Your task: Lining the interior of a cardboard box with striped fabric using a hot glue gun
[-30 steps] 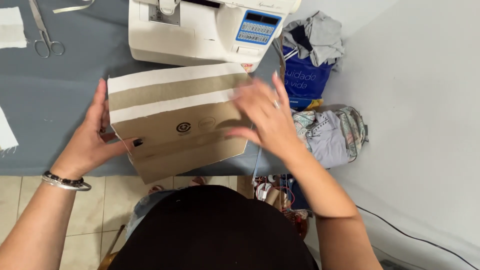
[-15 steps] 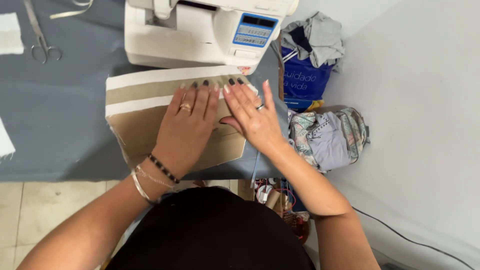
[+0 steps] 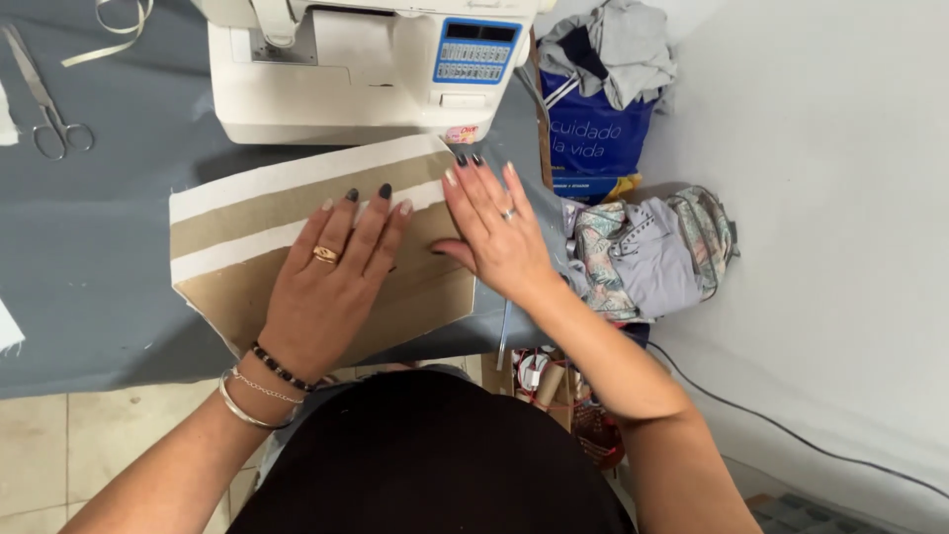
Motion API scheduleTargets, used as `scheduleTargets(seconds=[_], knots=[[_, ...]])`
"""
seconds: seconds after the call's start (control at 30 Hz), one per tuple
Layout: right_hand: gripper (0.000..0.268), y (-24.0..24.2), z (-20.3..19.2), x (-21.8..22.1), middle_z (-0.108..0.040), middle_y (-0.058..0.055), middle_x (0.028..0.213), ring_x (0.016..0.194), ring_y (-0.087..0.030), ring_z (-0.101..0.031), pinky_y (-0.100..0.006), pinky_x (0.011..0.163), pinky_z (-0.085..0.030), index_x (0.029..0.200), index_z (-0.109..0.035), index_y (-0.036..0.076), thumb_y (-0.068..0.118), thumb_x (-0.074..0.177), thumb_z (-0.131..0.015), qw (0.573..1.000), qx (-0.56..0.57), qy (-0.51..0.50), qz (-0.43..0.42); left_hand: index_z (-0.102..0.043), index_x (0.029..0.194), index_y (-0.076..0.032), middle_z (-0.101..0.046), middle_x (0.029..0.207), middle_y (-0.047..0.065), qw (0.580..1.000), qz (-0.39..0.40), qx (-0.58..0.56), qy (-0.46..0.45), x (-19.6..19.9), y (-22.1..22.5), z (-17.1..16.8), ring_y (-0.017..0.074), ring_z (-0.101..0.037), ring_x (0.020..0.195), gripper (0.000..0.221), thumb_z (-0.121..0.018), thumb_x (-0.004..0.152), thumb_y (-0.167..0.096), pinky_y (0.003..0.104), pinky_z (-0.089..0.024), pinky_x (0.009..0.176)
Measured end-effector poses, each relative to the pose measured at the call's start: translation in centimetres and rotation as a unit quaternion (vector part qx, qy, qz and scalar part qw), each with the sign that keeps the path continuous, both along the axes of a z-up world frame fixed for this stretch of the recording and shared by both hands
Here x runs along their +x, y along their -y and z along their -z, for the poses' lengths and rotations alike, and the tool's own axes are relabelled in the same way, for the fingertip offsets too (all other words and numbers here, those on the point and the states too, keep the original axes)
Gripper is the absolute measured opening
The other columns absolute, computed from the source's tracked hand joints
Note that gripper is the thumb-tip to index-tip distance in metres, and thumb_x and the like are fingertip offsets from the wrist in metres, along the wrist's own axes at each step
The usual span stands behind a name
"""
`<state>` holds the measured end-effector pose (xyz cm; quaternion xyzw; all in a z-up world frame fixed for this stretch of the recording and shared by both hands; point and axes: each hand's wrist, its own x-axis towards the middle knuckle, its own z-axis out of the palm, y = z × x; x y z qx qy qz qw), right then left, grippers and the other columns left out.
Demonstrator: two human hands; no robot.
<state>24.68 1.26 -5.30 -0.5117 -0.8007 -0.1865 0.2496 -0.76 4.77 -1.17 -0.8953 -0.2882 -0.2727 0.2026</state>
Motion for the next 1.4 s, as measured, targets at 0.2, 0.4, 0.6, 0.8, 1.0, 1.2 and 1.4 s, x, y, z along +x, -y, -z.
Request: scheduleTargets(seconds=[0.2,0.4,0.6,0.8,1.0,1.2,1.4], knots=[[0.031,2.1,-2.7,-1.1,-0.076,-0.001,0.124,0.121,-0.021,-0.069,-0.056,0.126,-0.018,0.115,-0.079,0.019,0.039,0.092,-0.078,0.992,0.078,-0.035,-0.088,-0.058,0.146,-0.008,-0.055,0.152,0.016,1.0,0.022,-0.008,0.014,-0.3,0.4,0.5,0.0357,-0.051,0.14,0.043,-0.055,0.106,-0.022,0.048,-0.037,0.122],[0.109,-1.1,-5.0,-4.3,-0.057,-0.02,0.148,0.136,-0.036,-0.057,-0.053,0.124,-0.033,0.148,-0.052,0.0,0.069,0.069,-0.085,0.988,-0.075,-0.027,-0.131,-0.061,0.138,-0.007,-0.052,0.156,0.013,0.999,0.033,-0.008,-0.023,-1.1,1.0,1.4,0.0306,-0.044,0.148,0.037,-0.052,0.105,-0.021,0.044,-0.031,0.127],[0.074,-1.2,-3.8,-4.3,-0.056,-0.021,0.148,0.138,-0.038,-0.053,-0.053,0.119,-0.034,0.151,-0.051,0.002,0.047,0.095,-0.07,0.988,-0.079,0.035,-0.128,-0.072,0.119,-0.003,-0.07,0.129,0.017,0.978,0.186,-0.058,0.078,-3.8,2.8,0.5,0.0344,-0.065,0.124,0.025,-0.06,0.102,-0.017,0.05,-0.044,0.117],[0.057,-0.4,-3.1,-4.6,-0.067,-0.008,0.138,0.13,-0.031,-0.061,-0.048,0.113,-0.043,0.138,-0.068,0.014,0.046,0.091,-0.076,0.99,0.016,0.052,-0.128,-0.055,0.15,-0.01,-0.054,0.155,0.013,0.999,-0.03,-0.01,0.031,-6.1,0.8,0.7,0.033,-0.048,0.145,0.061,-0.063,0.101,-0.044,0.05,-0.033,0.123],[0.073,-0.9,-4.6,-7.3,-0.072,-0.01,0.127,0.12,-0.029,-0.064,-0.047,0.117,-0.042,0.13,-0.073,0.012,0.053,0.073,-0.091,0.982,0.014,-0.051,-0.183,-0.054,0.149,-0.008,-0.051,0.158,0.011,1.0,-0.008,-0.01,0.017,-6.7,1.2,1.4,0.0288,-0.047,0.146,0.045,-0.054,0.107,-0.024,0.044,-0.032,0.126],[0.106,-2.0,-5.4,-10.1,-0.062,-0.018,0.142,0.129,-0.033,-0.061,-0.048,0.111,-0.045,0.151,-0.047,-0.001,0.061,0.075,-0.085,0.983,-0.075,0.039,-0.163,-0.061,0.138,-0.006,-0.053,0.156,0.011,0.999,0.039,-0.008,0.035,-8.5,1.6,2.3,0.0275,-0.046,0.147,0.035,-0.051,0.106,-0.015,0.042,-0.034,0.126],[0.091,-1.5,-4.7,-10.2,-0.062,-0.018,0.142,0.13,-0.035,-0.059,-0.051,0.111,-0.043,0.152,-0.051,0.005,0.059,0.084,-0.076,0.986,-0.065,0.073,-0.135,-0.069,0.122,-0.003,-0.068,0.132,0.016,0.981,0.174,-0.034,0.083,-10.4,2.6,2.4,0.0313,-0.064,0.127,0.026,-0.057,0.104,-0.018,0.045,-0.046,0.118]])
